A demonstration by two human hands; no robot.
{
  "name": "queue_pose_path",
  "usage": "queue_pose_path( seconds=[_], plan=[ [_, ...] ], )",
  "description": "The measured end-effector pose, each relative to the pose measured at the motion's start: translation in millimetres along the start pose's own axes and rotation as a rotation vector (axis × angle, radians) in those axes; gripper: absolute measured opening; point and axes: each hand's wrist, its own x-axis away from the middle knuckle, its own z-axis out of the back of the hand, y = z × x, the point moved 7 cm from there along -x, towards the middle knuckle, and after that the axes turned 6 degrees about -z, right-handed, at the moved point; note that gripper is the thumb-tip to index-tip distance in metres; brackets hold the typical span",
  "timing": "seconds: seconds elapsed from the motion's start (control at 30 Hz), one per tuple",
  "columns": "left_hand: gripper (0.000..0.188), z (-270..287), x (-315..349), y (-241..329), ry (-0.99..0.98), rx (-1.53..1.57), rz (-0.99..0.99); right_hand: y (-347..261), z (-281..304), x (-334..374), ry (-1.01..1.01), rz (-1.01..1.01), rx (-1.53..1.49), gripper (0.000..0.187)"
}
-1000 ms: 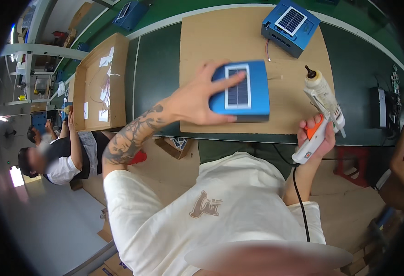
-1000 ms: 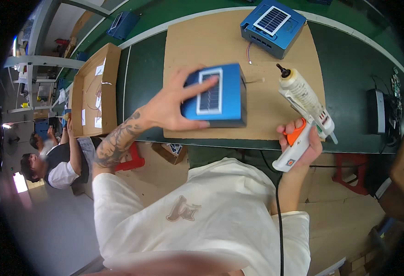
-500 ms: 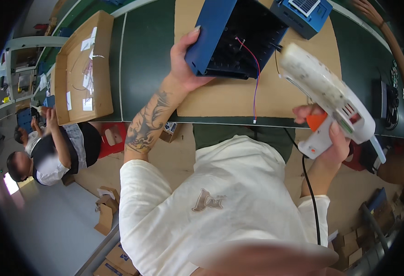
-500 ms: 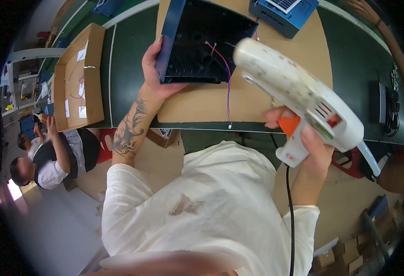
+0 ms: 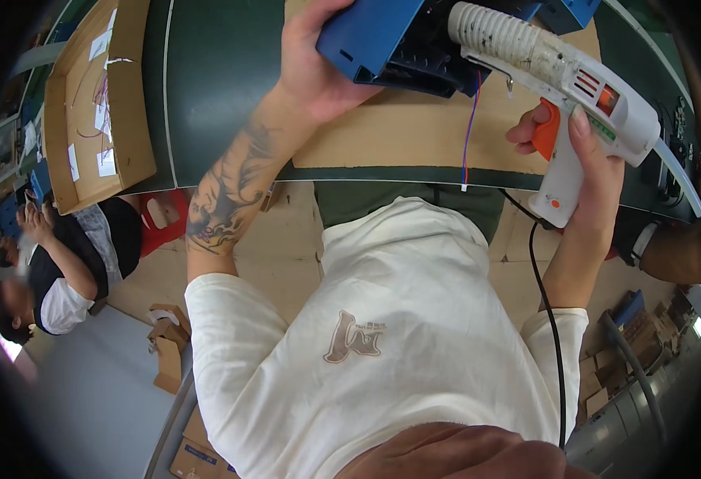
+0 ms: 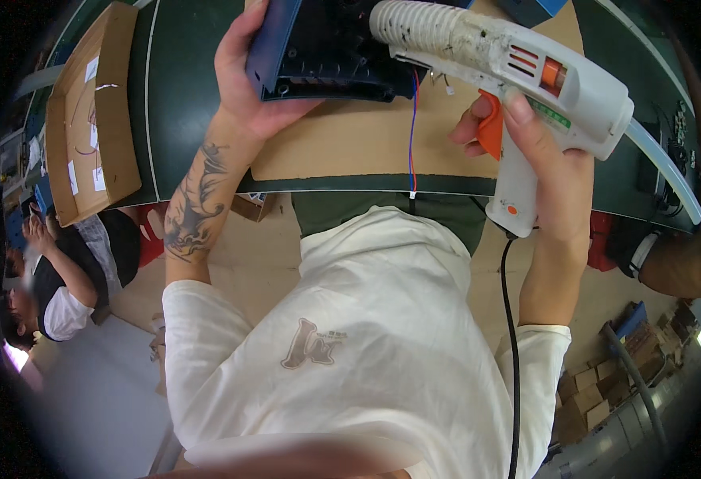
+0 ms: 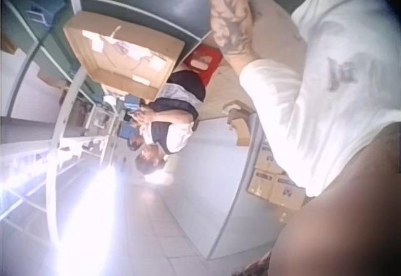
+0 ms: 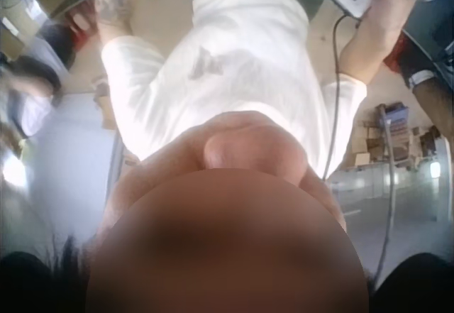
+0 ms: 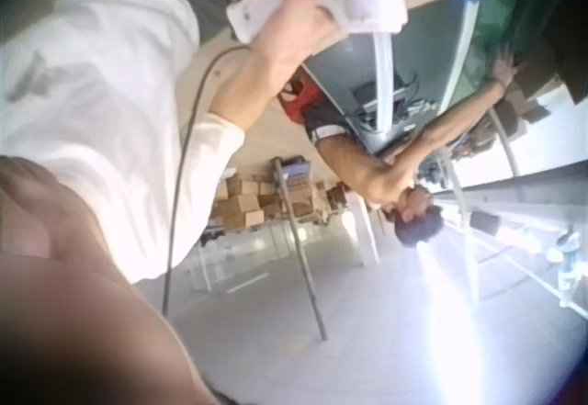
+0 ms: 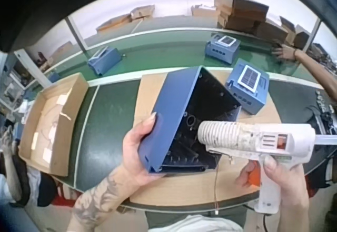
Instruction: Using a glue gun to assemble electronic solar-powered lamps on a production line.
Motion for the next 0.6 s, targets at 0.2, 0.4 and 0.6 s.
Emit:
queue_pose_path(
  seconds=[0.2, 0.4, 0.6],
  plan=[
    [0.048, 1, -1, 2, -0.05, 0.065, -0.008, -1, 0, 2, 0.092, 0.026, 0.058, 0.036],
    [0.05, -8, -2, 0, -0.084, 0.024, 0.006, 1, 3, -2, 0.068, 0.008, 0.089, 0.036],
    [0.051, -12, -4, -1, -0.097, 0.032, 0.016, -1, 6, -2, 0.087, -0.021, 0.101, 0.037]
  ],
)
